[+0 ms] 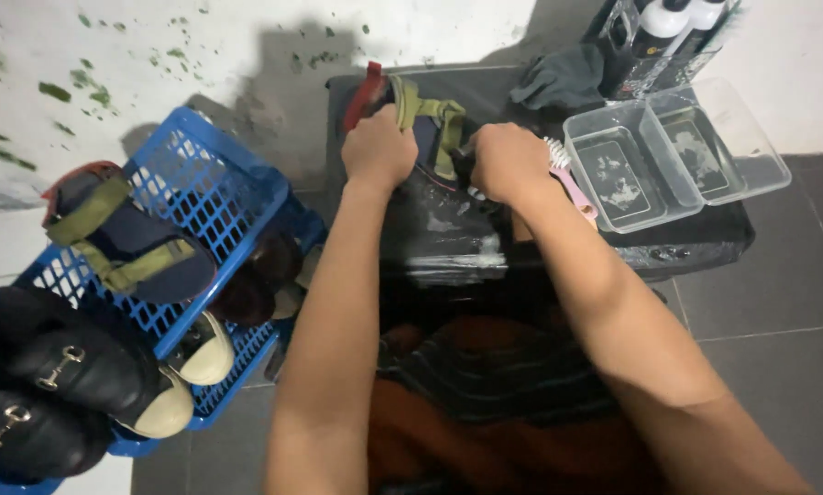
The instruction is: The person scrubs a green and blue sandal with a brush, focusing on the straps and sole. They hold the sandal steady with one hand while scrubbing with the other, occasionally repositioning the sandal to reach different areas.
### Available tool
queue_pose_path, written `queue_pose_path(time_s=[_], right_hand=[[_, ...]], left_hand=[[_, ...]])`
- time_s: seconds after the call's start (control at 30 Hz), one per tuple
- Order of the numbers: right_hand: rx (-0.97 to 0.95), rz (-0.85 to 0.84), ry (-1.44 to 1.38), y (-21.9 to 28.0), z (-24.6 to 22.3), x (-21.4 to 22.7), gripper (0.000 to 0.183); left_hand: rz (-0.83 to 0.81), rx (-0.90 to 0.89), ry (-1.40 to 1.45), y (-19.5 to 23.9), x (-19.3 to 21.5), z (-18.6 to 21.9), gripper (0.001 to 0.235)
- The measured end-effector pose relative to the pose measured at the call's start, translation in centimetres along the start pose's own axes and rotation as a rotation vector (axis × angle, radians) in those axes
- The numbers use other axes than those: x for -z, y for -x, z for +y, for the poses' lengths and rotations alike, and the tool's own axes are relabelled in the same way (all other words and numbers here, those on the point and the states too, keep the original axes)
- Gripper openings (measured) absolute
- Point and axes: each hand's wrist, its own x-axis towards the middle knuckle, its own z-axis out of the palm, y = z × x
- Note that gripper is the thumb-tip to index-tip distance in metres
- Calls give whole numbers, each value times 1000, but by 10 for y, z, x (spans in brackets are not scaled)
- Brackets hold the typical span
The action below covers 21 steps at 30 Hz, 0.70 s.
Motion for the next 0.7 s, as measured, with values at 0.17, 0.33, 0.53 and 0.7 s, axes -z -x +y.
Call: queue_pose_path(time_s=[0.17,0.33,0.53,0.7], right_hand=[[-8,49,120,-11,-4,8,14],[80,93,82,-8,-3,10,23],[10,-107,14,-5,-7,33,29],[58,-58,25,-21,-1,18,36]], left_hand=[[-2,15,11,7,7,7,24],[-8,30,14,9,14,12,24],[-34,54,65,17,22,22,24],[-13,79,69,21,21,32,24]])
